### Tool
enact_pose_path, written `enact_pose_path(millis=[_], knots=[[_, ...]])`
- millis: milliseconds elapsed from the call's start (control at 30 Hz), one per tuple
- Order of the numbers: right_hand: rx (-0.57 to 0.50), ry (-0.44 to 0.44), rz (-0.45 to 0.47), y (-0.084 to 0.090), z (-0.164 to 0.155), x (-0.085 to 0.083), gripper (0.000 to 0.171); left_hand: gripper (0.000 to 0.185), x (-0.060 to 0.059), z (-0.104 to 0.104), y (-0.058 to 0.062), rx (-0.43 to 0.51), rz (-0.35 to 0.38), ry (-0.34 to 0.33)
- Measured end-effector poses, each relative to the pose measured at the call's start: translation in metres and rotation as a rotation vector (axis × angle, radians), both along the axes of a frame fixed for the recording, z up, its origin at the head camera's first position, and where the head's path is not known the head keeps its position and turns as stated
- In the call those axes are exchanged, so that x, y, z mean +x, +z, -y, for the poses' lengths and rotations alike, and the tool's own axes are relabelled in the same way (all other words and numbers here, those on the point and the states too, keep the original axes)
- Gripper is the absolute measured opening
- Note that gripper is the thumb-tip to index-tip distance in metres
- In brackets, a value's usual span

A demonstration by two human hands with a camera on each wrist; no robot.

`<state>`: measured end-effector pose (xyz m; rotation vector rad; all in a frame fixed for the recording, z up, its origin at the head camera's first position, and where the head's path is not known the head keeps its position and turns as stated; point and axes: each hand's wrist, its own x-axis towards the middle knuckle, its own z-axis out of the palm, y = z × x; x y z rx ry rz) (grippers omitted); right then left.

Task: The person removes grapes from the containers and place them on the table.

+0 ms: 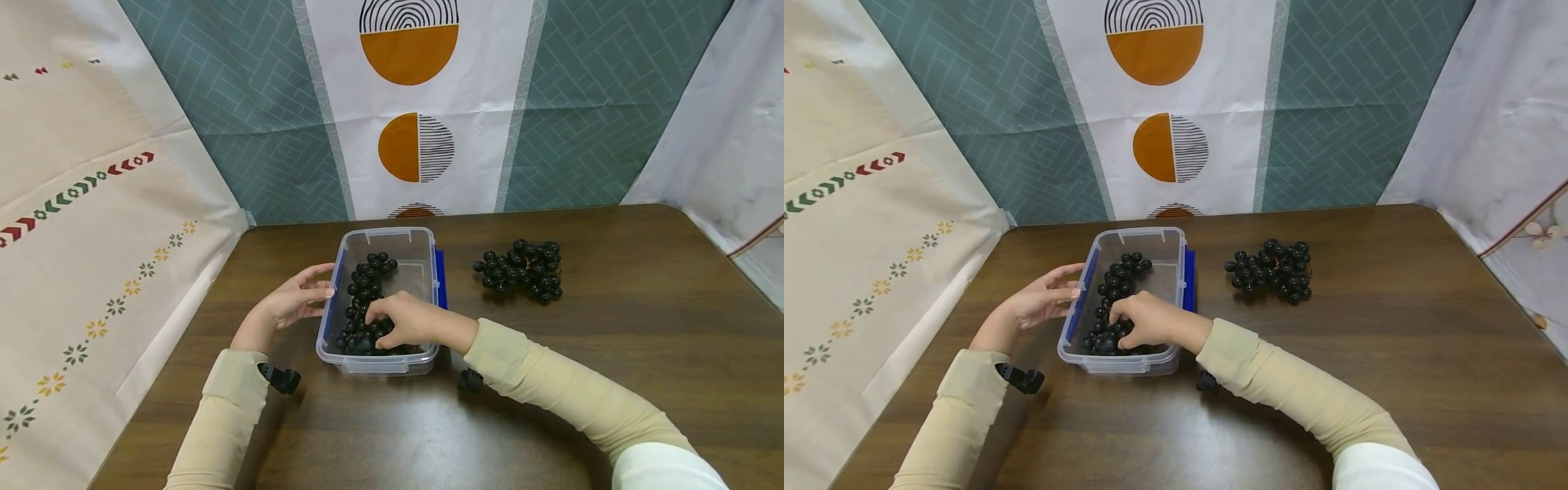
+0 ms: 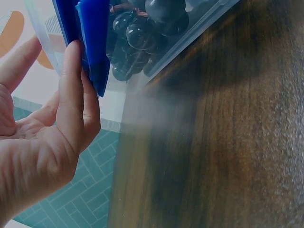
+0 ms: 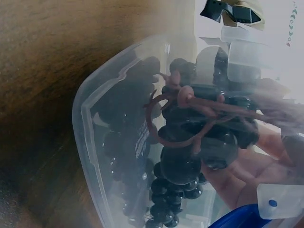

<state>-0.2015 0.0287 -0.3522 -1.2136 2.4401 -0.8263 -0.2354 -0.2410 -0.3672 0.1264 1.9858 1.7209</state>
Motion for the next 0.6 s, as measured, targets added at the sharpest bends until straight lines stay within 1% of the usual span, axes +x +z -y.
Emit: enact_pose_path(millis=[233, 500, 600], knots=[[-0.067, -0.017, -0.020, -0.0010, -0.0009, -0.0010, 0.033, 0.068, -0.0010, 0.0006, 0.0006, -0.001, 0.003, 0.001], [-0.113, -0.041, 0.012, 0.0001, -0.0016, 0.0002, 0.034, 0.069, -0.0013, 0.0002, 0.0010, -0.002, 0.011, 0.006], [-0.125, -0.042, 0.011, -0.0001, -0.0020, 0.0006, 0.034, 0.069, -0.0011, -0.0003, 0.0013, 0.002, 0.015, 0.001]])
